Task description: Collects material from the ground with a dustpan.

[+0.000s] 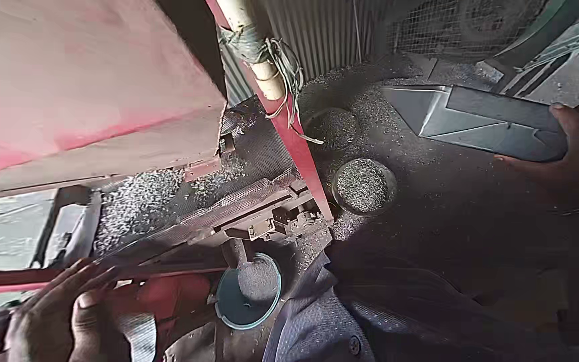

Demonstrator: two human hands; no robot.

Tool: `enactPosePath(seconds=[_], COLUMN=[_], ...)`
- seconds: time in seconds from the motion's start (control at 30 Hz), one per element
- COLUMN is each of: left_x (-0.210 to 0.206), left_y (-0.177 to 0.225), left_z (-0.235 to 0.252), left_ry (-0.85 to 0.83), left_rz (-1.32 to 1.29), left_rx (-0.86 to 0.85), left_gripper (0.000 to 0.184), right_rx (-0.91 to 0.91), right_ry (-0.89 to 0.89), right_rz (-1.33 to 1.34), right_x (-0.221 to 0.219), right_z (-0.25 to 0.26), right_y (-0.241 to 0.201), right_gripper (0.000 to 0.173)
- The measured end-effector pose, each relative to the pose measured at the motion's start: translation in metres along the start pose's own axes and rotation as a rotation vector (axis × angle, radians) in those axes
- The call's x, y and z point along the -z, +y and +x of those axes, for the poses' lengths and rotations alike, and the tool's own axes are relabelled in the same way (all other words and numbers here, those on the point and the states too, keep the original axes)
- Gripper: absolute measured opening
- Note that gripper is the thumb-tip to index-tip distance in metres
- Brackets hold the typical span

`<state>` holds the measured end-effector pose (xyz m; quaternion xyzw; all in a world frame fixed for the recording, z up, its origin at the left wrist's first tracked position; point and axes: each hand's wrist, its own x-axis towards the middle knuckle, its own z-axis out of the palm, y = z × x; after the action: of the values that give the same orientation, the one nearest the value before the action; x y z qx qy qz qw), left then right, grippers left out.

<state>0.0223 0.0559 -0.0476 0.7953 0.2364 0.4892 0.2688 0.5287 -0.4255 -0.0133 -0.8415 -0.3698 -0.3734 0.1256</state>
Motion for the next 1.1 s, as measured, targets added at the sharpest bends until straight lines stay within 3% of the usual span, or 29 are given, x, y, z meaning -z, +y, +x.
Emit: enactPosePath(seconds=[0.17,0.3,0.43,0.67,0.77,0.83,0.9,0.93,1.0,1.03,1.1], left_x=[-0.059,-0.104,-0.151,-0.215,-0.234,-0.244,-0.252,-0.255,-0.259,-0.263,-0.272], left_y=[0.011,0.007,0.008,0.065,0.087,0.1,0.114,0.118,0.126,0.13,0.136], left_z=[-0.004,-0.016,-0.018,0.027,0.05,0.064,0.075,0.08,0.089,0.091,0.088], left_ry=[-0.3,-0.442,-0.61,-1.076,-1.206,-1.198,-1.151,-1.127,-1.074,-1.047,-0.972], left_rz=[-0.017,-0.22,-0.468,-0.792,-0.933,-1.043,-1.11,-1.123,-1.136,-1.133,-1.129], left_rx=[0.055,0.202,0.292,0.376,0.502,0.629,0.761,0.836,0.994,1.057,1.142], left_gripper=[0.056,0.053,0.057,0.102,0.117,0.101,0.076,0.072,0.07,0.065,0.048], right_rx=[0.108,0.259,0.328,0.333,0.333,0.321,0.277,0.222,0.107,0.163,0.282], right_ry=[0.151,0.268,0.284,0.221,0.209,0.196,0.145,0.128,0.075,0.064,0.095], right_rz=[-0.037,-0.11,-0.126,-0.176,-0.146,-0.121,-0.053,0.027,0.1,0.067,-0.05], right_x=[0.007,0.018,0.028,0.058,0.055,0.054,0.057,0.058,0.059,0.058,0.049], right_z=[0.011,0.013,0.005,-0.008,-0.008,-0.008,-0.006,-0.002,0.003,0.0,-0.01], right_y=[-0.036,-0.044,-0.055,-0.1,-0.121,-0.133,-0.143,-0.15,-0.159,-0.157,-0.146], right_gripper=[0.069,0.057,0.057,0.054,0.054,0.054,0.04,0.025,0.03,0.022,0.028])
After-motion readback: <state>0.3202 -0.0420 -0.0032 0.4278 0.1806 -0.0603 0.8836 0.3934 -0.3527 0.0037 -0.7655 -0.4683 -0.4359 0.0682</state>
